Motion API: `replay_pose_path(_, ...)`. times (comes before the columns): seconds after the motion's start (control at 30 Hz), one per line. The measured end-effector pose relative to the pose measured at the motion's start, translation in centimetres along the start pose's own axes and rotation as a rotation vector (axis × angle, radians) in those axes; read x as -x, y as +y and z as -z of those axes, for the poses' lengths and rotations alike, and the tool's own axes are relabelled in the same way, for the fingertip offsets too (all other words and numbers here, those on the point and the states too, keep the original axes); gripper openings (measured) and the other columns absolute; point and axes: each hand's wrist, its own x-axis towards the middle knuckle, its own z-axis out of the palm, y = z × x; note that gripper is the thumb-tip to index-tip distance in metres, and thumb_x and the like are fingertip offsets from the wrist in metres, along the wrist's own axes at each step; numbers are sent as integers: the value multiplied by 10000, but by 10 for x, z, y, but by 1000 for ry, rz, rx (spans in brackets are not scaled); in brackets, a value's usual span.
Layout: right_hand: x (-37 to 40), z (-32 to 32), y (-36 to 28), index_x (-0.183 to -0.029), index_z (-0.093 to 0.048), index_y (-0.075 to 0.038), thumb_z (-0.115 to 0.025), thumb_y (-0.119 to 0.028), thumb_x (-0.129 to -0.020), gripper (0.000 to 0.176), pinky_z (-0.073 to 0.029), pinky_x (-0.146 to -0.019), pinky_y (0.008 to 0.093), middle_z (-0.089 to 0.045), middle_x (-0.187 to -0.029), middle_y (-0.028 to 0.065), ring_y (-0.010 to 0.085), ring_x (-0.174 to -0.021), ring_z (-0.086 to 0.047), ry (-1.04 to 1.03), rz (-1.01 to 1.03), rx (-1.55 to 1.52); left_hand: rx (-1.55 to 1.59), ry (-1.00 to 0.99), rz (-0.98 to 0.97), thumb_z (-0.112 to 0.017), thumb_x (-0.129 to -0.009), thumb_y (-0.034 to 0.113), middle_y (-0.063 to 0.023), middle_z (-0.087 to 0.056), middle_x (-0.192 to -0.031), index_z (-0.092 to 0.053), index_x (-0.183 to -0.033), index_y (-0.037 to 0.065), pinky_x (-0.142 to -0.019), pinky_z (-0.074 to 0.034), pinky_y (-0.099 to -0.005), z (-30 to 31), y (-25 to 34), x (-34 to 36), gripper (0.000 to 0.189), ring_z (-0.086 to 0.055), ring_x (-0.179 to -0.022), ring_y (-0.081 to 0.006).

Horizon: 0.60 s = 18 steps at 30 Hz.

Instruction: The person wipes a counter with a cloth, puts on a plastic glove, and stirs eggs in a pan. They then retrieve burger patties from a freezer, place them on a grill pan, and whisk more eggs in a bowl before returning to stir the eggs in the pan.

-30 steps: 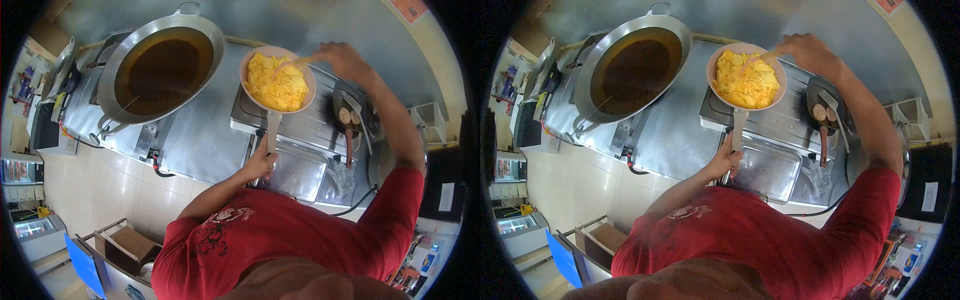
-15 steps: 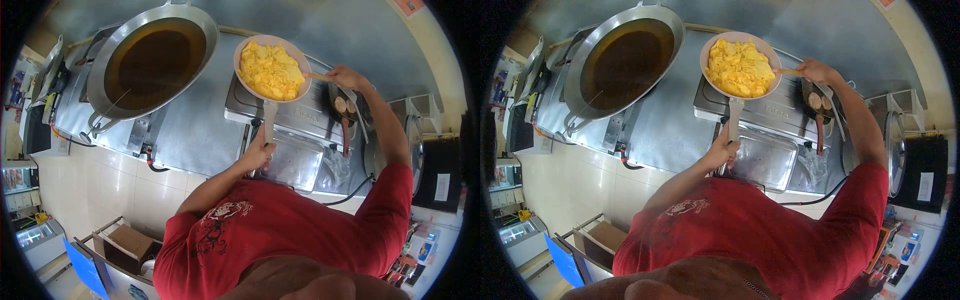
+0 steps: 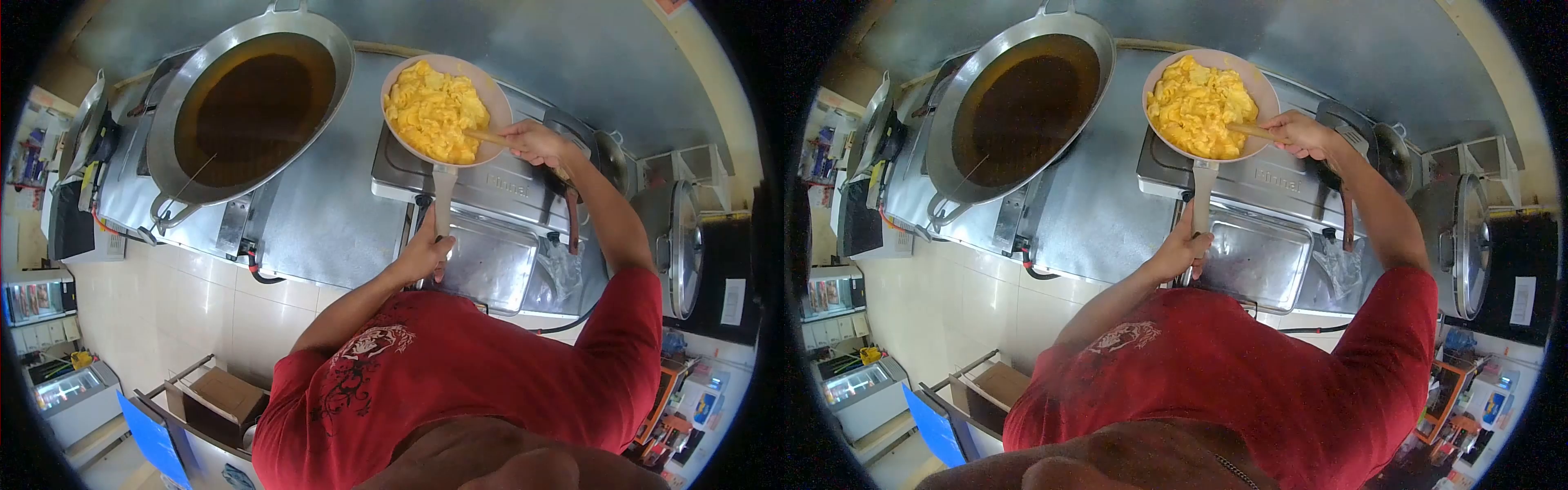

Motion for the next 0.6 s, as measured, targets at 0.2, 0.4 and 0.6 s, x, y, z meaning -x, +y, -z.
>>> replay_pose_path(0.2, 13, 1, 20, -1416, -576, -62, -550, -153, -1047, 381, -209, -420, 229, -537, -826, 5, 39, -519, -329, 57, -14, -135, 22, 35, -11, -488, -1017, 23, -109, -511, -882, 83, -1632, 241, -395, -475, -325, -2, -6, -2, 867, -484, -482, -151)
replay_pose_path(0.4, 23, 4, 25, -1436, -549, -50, -553, -154, -1050, 400, -221, -420, 225, -544, -830, 10, 45, -527, -341, 82, 7, -204, -4, 30, -13, -494, -1017, 25, -105, -518, -874, 84, -1634, 227, -398, -480, -326, 0, -5, -3, 869, -496, -501, -150)
replay_pose_path(0.6, 37, 17, 20, -1432, -543, -9, -548, -155, -1047, 412, -252, -420, 219, -544, -824, 0, 39, -526, -352, 90, 81, -217, -18, 77, 4, -507, -1015, 46, -76, -503, -823, 74, -1636, 209, -405, -484, -328, -4, -3, -1, 865, -491, -516, -139)
